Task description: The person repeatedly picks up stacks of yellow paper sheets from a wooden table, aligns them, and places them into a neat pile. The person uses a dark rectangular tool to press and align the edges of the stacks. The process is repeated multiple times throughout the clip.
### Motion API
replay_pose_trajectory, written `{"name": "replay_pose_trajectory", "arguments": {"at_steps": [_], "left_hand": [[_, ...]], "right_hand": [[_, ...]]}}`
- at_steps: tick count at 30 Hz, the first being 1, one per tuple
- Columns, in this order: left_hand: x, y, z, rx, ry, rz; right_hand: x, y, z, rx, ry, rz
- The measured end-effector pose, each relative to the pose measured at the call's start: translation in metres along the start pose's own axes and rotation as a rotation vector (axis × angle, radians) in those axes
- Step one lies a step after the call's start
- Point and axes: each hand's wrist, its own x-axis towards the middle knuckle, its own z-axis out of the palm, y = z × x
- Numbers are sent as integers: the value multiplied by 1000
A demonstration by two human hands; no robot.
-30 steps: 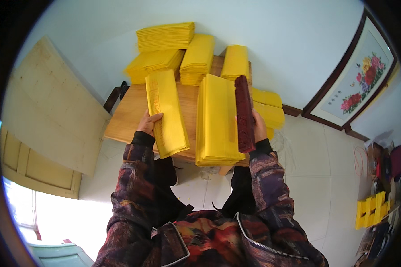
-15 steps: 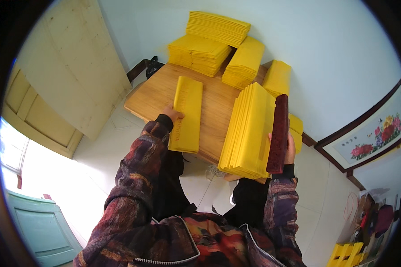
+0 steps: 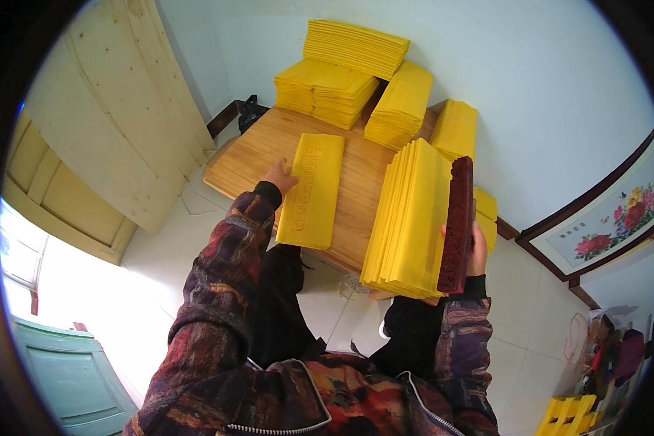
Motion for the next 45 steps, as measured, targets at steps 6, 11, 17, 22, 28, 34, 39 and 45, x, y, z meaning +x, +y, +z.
{"name": "replay_pose_trajectory", "arguments": {"at_steps": [6,11,17,22,28,34,39,45], "left_hand": [[4,0,16,174,-112,92],[-11,25,23,214,-18,163],[-55,80,40,628,-44,-16],[-72,108,54,685,-2,-73],[-61,106,65,672,32,-189],[-56,90,71,612,111,-187],[-57,91,72,612,110,-155],[-57,99,72,748,-3,-155]], "right_hand": [[-3,0,1,-97,11,-32],[-1,0,-2,-505,-17,-282],[-5,-8,1,-404,-20,-214],[-11,-15,13,-419,0,-211],[-12,-21,19,-332,-6,-184],[-10,-15,11,-619,-11,-369],[-7,-5,5,-735,-8,-559],[-8,-5,1,-354,7,-216]]}}
